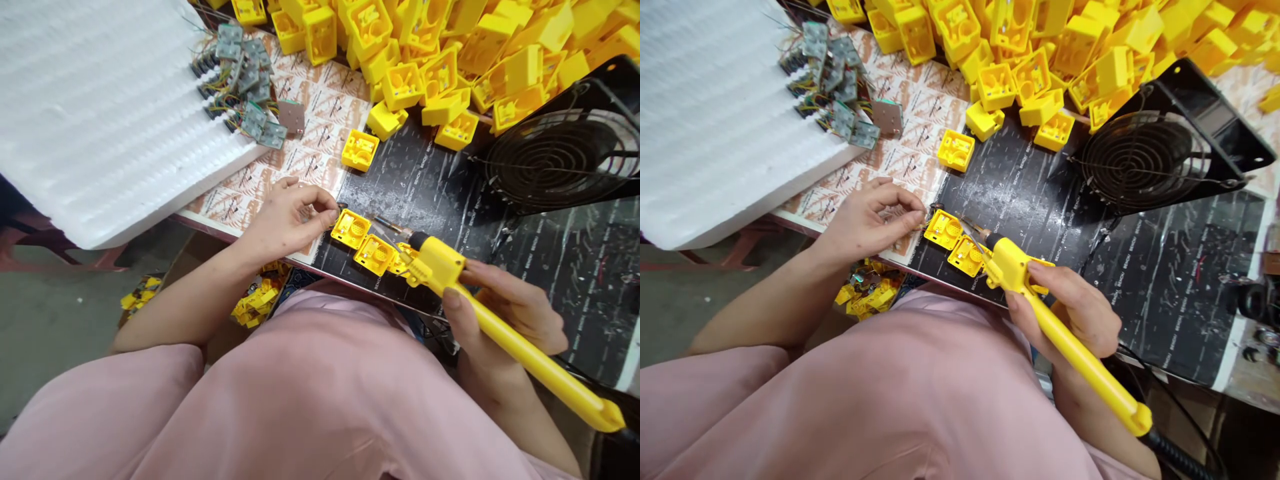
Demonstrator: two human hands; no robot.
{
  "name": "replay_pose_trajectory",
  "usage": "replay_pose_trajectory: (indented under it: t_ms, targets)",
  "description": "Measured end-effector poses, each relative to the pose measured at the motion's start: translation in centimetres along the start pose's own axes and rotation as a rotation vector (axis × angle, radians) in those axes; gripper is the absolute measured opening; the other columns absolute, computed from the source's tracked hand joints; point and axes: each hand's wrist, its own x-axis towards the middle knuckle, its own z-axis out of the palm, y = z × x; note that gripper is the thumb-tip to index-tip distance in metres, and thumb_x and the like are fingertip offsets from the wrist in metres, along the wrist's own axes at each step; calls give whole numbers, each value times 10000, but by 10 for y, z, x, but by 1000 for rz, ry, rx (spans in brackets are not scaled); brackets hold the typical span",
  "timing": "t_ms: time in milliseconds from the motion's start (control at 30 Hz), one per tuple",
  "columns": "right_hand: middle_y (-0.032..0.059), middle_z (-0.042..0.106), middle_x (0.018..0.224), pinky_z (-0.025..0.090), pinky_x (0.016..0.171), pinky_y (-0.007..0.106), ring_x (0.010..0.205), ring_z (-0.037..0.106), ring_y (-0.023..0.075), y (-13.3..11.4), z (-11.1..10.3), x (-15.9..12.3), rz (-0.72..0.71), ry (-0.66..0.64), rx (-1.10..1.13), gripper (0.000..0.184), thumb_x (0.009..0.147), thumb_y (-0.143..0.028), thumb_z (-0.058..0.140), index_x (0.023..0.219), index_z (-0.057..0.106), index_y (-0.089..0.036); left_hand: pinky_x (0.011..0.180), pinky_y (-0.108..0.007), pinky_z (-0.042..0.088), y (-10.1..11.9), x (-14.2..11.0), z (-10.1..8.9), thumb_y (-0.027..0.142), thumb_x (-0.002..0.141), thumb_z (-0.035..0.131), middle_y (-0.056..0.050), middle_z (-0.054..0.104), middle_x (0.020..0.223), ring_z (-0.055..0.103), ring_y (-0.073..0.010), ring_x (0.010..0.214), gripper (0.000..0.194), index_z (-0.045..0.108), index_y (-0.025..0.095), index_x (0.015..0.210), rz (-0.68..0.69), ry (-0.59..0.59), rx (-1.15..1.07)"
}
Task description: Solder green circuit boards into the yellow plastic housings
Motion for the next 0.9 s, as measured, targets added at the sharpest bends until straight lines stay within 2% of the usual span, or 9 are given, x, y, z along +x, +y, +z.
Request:
replay_pose_trajectory:
  t_ms: [100, 167, 367, 500, 600, 833, 900]
  targets:
    - [-10, 799, 896, 658, 606, 314, 715, 762, 189, -3, 8, 7, -141, -53, 43, 484, 829, -126, 879, 1264, 740, -288, 1258, -596, 329, 5, 4, 2, 383, 921, 594, 3, 796, 859, 720, -214, 897, 241, 775, 232, 868, 53, -38, 166]
    - [-23, 780, 848, 640, 572, 295, 689, 752, 181, -6, 11, 11, -175, -89, 51, 448, 839, -131, 874, 1233, 729, -288, 1261, -618, 304, 7, 6, 4, 375, 937, 584, -5, 792, 841, 717, -237, 936, 252, 782, 239, 857, 86, -38, 260]
    - [12, 819, 975, 682, 694, 294, 751, 783, 176, -13, 10, 11, -124, -107, -78, 435, 864, -163, 861, 1267, 718, -245, 1211, -608, 356, 5, 8, 13, 313, 927, 572, -4, 756, 767, 689, -238, 899, 224, 774, 242, 862, 161, 3, 388]
    - [-4, 790, 858, 674, 647, 277, 704, 773, 172, -18, 8, 14, -178, -138, -78, 314, 836, -96, 860, 1076, 704, -226, 1174, -619, 390, 5, 8, 16, 302, 939, 551, -19, 728, 751, 681, -258, 909, 243, 759, 230, 837, 196, 11, 420]
    - [2, 776, 817, 657, 606, 263, 690, 775, 172, -19, 10, 19, -211, -209, -98, 280, 827, -84, 870, 958, 663, -221, 1150, -640, 408, 7, 9, 16, 296, 952, 530, -36, 712, 746, 680, -281, 923, 266, 756, 225, 832, 202, 2, 423]
    - [10, 754, 747, 641, 611, 238, 632, 737, 140, -23, 15, 33, -397, -266, -171, 279, 839, -177, 911, 916, 643, -182, 1137, -620, 440, 10, 12, 13, 286, 943, 541, -32, 702, 735, 664, -284, 948, 252, 758, 250, 819, 240, -13, 447]
    - [9, 755, 764, 644, 634, 235, 646, 735, 132, -23, 11, 35, -402, -290, -173, 251, 857, -169, 892, 918, 649, -178, 1130, -618, 448, 11, 12, 12, 282, 949, 528, -43, 709, 744, 661, -282, 933, 271, 759, 239, 814, 240, -35, 457]
